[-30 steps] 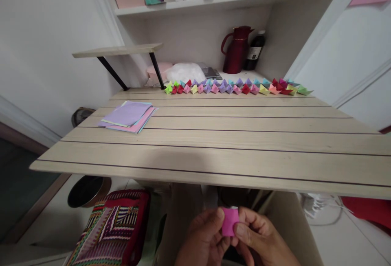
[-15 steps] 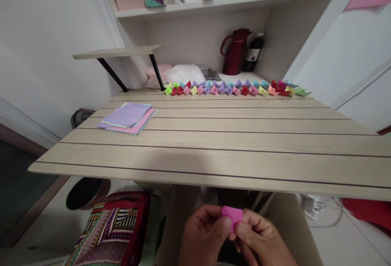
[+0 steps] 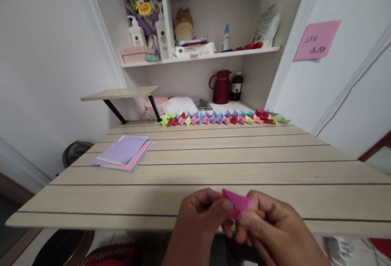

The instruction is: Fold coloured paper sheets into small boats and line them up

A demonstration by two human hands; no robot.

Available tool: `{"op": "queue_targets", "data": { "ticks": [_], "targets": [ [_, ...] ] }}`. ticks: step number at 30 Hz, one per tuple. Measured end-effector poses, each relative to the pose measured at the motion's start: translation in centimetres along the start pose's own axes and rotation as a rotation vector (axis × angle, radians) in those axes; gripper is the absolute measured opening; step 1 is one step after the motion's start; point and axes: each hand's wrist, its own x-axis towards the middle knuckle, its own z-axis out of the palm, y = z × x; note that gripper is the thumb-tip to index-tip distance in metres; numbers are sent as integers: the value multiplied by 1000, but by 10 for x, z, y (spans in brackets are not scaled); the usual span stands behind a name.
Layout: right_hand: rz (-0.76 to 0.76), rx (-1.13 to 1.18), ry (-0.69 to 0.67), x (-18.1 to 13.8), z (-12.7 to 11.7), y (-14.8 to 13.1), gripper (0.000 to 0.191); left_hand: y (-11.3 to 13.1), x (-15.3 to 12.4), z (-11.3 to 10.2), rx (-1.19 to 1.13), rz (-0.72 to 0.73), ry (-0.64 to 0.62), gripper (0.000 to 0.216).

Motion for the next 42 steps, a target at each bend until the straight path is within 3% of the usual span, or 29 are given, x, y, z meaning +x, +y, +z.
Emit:
{"op": "queue_targets", "data": {
  "ticks": [3, 5, 9, 13, 17, 21, 24, 30, 34, 42],
  "targets": [
    [-128, -48, 3, 49, -2, -28, 37, 17, 42, -5, -110, 86, -57, 29],
    [-190, -53, 16, 88, -4, -35, 37, 22, 75, -15, -115, 137, -30, 27],
    [-235, -76, 27, 160, -12, -24, 37, 18, 139, -45, 143, 291, 150, 31],
    [-260, -90, 16, 198, -22, -2, 36, 9, 175, -63, 278, 335, 230, 27],
    [-309, -134, 32, 205, -40, 9, 28, 5, 184, -69, 384, 330, 266, 14],
    [-427, -354, 139, 206, -56, 6, 37, 6, 186, -73, 460, 321, 332, 11],
    [-459, -459, 140, 207, -61, 3, 32, 5, 186, -74, 566, 332, 370, 11],
    [-488, -534, 88, 199, -60, -4, 12, 4, 182, -68, 850, 482, 281, 12],
    [-542, -544, 102, 194, -60, -8, 16, 4, 178, -65, 896, 519, 216, 13],
    [-510, -593, 86, 191, -62, -9, 11, 2, 178, -65, 915, 523, 187, 10]
  ]
}}
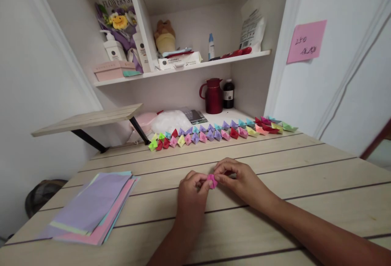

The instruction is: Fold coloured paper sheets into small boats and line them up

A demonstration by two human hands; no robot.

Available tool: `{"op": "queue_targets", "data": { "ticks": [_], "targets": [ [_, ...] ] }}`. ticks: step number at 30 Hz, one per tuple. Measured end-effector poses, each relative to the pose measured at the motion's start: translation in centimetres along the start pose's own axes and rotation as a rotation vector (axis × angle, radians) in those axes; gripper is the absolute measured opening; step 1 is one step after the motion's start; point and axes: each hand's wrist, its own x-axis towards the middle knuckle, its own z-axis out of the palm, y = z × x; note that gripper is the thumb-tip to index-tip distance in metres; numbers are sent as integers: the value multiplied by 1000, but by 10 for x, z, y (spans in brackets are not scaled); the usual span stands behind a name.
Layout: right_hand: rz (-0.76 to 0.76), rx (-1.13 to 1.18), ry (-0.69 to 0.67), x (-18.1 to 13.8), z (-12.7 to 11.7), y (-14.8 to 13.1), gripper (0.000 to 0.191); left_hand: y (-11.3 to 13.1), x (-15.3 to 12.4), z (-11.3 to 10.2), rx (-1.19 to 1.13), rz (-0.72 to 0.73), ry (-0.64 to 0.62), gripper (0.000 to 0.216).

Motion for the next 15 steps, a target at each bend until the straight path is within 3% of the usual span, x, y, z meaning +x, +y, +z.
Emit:
{"op": "queue_targets", "data": {
  "ticks": [7, 15],
  "targets": [
    [21, -43, -11, -1, 0, -3, 12, -4, -1, -1, -33, -14, 124, 17],
    [10, -76, -43, -2, 0, -3, 10, 2, -2, 0, -36, 38, 110, 13]
  ]
}}
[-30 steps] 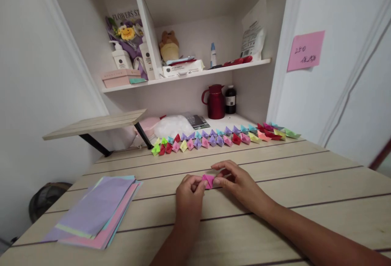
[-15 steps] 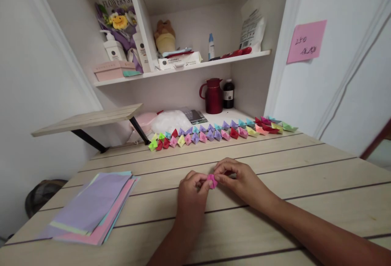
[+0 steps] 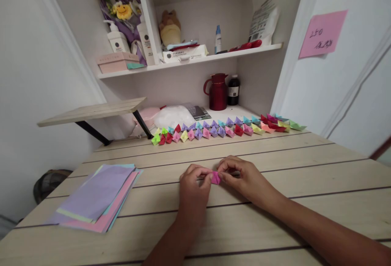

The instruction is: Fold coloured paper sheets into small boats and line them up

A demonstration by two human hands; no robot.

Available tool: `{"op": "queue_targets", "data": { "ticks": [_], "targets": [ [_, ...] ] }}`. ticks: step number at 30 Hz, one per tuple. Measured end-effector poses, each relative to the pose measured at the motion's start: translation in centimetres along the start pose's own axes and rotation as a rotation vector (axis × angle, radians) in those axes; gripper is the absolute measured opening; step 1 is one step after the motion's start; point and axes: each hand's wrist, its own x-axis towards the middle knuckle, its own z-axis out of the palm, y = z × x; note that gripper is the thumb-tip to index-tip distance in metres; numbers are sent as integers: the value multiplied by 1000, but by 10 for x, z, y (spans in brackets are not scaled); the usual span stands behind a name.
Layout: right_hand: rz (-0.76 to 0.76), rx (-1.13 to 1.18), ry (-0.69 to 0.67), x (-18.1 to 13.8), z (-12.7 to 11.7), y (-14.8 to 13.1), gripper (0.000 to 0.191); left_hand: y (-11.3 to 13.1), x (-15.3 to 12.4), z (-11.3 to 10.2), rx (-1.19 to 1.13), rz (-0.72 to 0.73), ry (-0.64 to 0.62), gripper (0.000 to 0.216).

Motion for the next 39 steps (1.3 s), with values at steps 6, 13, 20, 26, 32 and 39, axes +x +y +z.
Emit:
{"op": "queue_targets", "data": {
  "ticks": [6, 13, 20, 26, 32, 39],
  "targets": [
    [-29, -1, 3, -2, 2, -1, 12, -2, 0, 2, 34, 7, -5, 17],
    [-67, -53, 16, -5, 2, -6, 9, 0, -3, 3, 130, 67, 11, 15],
    [-57, -102, 16, -4, 1, -9, 15, 4, -5, 8, 94, 1, 48, 14],
    [-26, -64, -2, -3, 2, -6, 17, 6, -5, 10, 37, -119, 68, 13],
    [-48, -23, -11, -3, 3, -5, 17, 5, -5, 11, 35, -182, 49, 11],
    [-52, 29, -4, 0, 3, -8, 15, 9, -5, 10, -10, -198, 61, 10]
  ]
}}
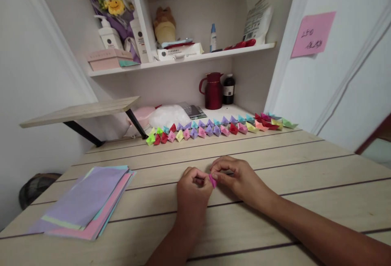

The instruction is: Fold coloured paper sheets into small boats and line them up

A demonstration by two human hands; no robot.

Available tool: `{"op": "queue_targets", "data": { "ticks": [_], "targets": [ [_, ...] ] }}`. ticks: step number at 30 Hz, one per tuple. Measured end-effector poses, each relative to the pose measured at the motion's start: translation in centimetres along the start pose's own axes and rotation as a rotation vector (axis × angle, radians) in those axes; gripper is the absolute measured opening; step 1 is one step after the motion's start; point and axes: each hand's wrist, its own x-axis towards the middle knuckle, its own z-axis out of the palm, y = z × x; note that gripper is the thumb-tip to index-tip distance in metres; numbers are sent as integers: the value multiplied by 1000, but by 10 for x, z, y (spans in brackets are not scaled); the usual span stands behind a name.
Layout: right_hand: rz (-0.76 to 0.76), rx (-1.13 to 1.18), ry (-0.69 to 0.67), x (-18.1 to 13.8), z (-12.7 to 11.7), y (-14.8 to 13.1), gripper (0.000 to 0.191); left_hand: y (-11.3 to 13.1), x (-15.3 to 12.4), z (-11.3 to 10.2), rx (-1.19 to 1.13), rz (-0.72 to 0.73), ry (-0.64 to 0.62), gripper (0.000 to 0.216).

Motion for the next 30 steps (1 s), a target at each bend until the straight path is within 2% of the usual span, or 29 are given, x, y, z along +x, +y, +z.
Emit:
{"op": "queue_targets", "data": {
  "ticks": [4, 8, 12, 17, 25, 30],
  "targets": [
    [7, 24, 25, 2, 0, 2, 16, -2, 2, -1, 3, -22, 16, 10],
    [74, 17, 73, 5, -6, 14, 12, -9, 7, -3, -9, -67, 95, 8],
    [80, -38, 73, 6, -8, 19, 12, -13, 9, -5, -12, -66, 89, 7],
    [-59, -72, 58, 3, -4, 9, 12, -11, 8, -4, 28, -5, 78, 8],
    [-103, -111, 68, 0, -2, 2, 13, -8, 2, -2, 144, 225, 26, 12],
    [-92, -163, 84, -1, 0, -4, 13, -4, 1, -3, 157, 276, 15, 13]
  ]
}}
